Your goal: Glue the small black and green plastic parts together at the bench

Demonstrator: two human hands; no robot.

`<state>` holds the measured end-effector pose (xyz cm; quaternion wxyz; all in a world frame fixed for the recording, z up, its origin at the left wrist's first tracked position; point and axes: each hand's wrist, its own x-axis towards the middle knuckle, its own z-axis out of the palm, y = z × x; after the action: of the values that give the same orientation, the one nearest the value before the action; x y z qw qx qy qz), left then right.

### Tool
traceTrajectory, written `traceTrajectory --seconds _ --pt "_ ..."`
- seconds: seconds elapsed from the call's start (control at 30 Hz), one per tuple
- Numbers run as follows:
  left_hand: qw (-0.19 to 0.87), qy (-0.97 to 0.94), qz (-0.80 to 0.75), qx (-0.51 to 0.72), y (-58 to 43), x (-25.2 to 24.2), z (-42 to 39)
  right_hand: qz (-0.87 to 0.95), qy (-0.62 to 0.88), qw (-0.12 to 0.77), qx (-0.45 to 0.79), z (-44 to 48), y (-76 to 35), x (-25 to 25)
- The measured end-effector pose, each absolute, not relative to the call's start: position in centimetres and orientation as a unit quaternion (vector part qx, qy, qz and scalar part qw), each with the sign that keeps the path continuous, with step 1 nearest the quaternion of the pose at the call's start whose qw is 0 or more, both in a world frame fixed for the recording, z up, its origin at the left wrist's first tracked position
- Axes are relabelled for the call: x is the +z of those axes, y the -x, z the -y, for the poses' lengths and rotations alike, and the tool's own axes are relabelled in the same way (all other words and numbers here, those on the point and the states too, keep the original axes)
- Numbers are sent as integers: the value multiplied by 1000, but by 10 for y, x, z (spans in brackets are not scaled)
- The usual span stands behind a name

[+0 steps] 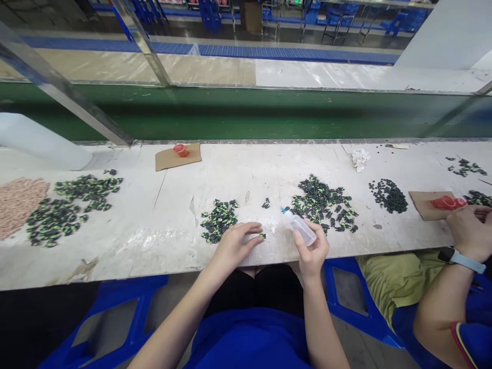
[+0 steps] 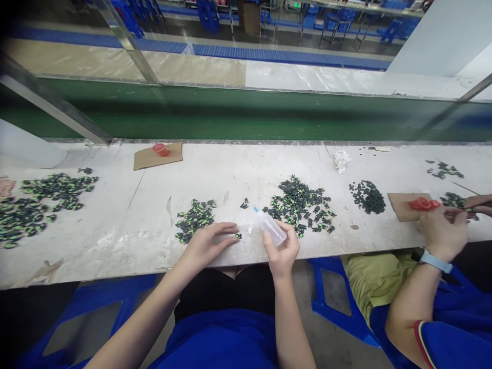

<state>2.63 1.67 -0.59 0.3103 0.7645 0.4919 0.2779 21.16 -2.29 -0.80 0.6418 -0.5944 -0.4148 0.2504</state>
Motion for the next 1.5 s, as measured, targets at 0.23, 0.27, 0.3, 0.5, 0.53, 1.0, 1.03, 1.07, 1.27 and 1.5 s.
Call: traceTrajectory --seconds 0.23,0.27,0.3,0.5,0.53,1.0,1.03,1.07,1.27,1.5 --pt "167 -791 -529 258 -42 1 -67 443 621 589 266 1 -195 -5" --pt "155 -791 -532 258 -46 -1 -73 445 634 575 263 -2 -193 -5" --pt "149 -790 -535 261 -50 -3 -77 445 645 563 263 -3 -192 -6" --pt "158 -781 -540 272 -60 -11 -80 438 651 544 296 -3 -194 -10" --pt "159 -781 -539 272 -59 -10 -79 441 646 546 300 -1 -195 -9" --pt "344 -752 -446 344 -42 6 8 374 568 576 453 46 -173 -7" --pt "345 -751 -445 344 -41 5 10 377 564 572 461 46 -174 -9" --pt "341 -753 -446 343 -40 3 11 380 565 568 462 46 -175 -10" --pt "209 -781 -478 342 -34 -14 3 385 621 549 406 50 -184 -11" --pt "224 -785 -470 336 -38 -19 -2 381 633 540 402 49 -182 -16"
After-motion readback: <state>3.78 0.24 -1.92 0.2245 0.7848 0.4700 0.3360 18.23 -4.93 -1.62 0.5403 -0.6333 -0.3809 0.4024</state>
